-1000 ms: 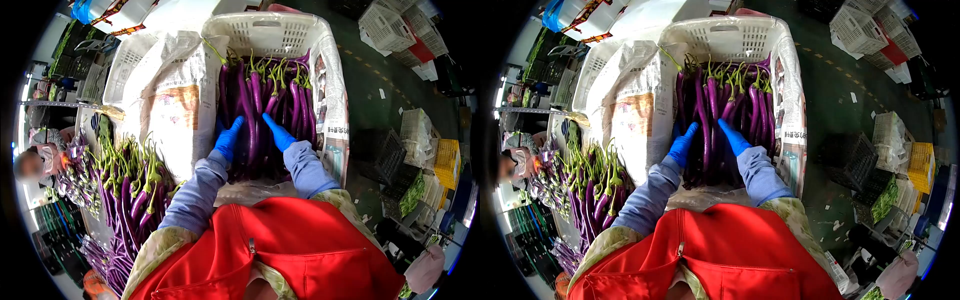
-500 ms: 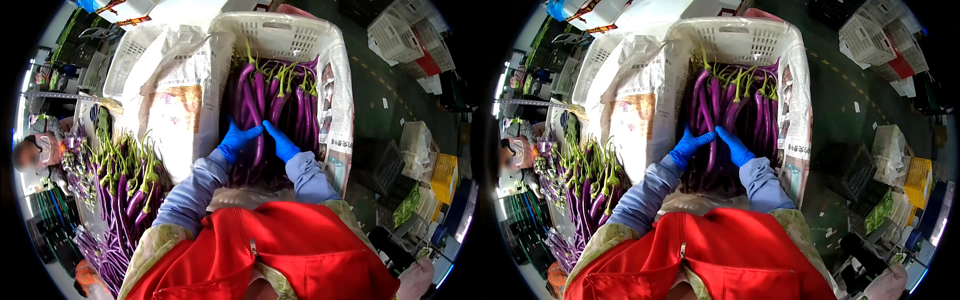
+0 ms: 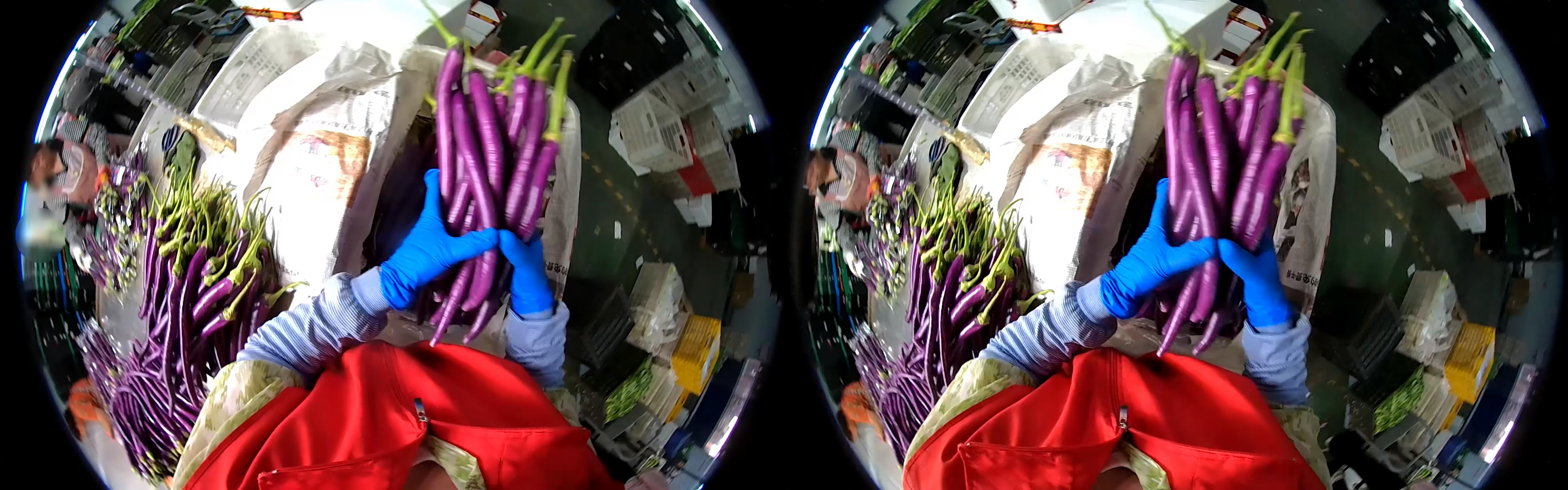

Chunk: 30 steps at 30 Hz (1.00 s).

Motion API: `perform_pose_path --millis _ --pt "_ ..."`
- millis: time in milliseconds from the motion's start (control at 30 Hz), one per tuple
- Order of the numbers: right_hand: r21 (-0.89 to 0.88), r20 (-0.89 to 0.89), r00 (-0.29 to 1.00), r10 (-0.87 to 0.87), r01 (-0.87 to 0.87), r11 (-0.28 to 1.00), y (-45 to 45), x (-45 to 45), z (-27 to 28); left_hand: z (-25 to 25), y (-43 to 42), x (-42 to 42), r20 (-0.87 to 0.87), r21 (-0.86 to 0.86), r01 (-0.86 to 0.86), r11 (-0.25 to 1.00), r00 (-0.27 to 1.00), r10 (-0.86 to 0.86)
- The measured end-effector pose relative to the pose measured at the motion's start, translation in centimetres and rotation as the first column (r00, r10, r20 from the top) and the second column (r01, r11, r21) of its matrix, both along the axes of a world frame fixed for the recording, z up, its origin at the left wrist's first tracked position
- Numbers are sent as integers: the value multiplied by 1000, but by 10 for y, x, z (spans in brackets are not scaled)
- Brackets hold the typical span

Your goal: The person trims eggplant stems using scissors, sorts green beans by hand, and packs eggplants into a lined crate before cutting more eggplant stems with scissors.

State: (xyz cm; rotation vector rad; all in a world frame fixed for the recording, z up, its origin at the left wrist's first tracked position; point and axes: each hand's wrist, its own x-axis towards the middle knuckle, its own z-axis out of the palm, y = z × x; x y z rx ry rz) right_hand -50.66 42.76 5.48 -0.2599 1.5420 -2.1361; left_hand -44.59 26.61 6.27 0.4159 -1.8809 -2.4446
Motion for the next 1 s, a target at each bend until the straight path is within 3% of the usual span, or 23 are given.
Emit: perform_pose_path --millis 67,133,167,200,233,300,367,567,600,700,733,833,967,1000 --pt "24 -84 996 11 -9 1000 17 0 6 21 9 5 -105 -38 -14 999 994 10" --pt "60 -310 947 -81 104 993 24 8 15 53 8 12 -262 -84 -13 996 965 -10" --pt "67 -374 920 -117 153 986 27 10 22 71 7 15 -314 41 47 998 949 -32" --pt "52 -393 909 -135 169 984 28 15 30 78 9 19 -385 32 38 999 923 -23" --pt "26 -396 906 -151 175 984 30 20 38 83 11 24 -449 12 20 1000 893 -13" --pt "-56 -370 913 -171 162 985 33 28 54 88 11 35 -409 -309 -71 949 910 -65" --pt "-140 -337 927 -164 122 983 30 37 68 101 9 46 -499 -210 -58 976 865 -56" --pt "-350 -317 948 -17 -100 931 -27 94 107 162 -42 120 -526 -416 -92 905 836 -157" --pt "-384 -314 949 21 -148 912 -43 109 113 169 -50 134 -607 -446 -218 868 787 -114" --pt "-482 -303 941 150 -287 828 -119 180 151 192 -84 189 -633 -546 -374 750 771 -76" --pt "-511 -299 934 194 -328 795 -125 188 139 199 -99 206 -694 -542 -446 712 715 -81" --pt "-596 -283 900 331 -436 675 -181 252 152 231 -142 293 -576 -668 -441 600 816 -42" --pt "-719 -228 822 522 -504 479 -267 356 158 265 -206 383 -445 -709 -369 601 895 26" --pt "-741 -209 807 551 -499 449 -286 379 156 269 -230 405 -406 -783 -340 520 914 -15"
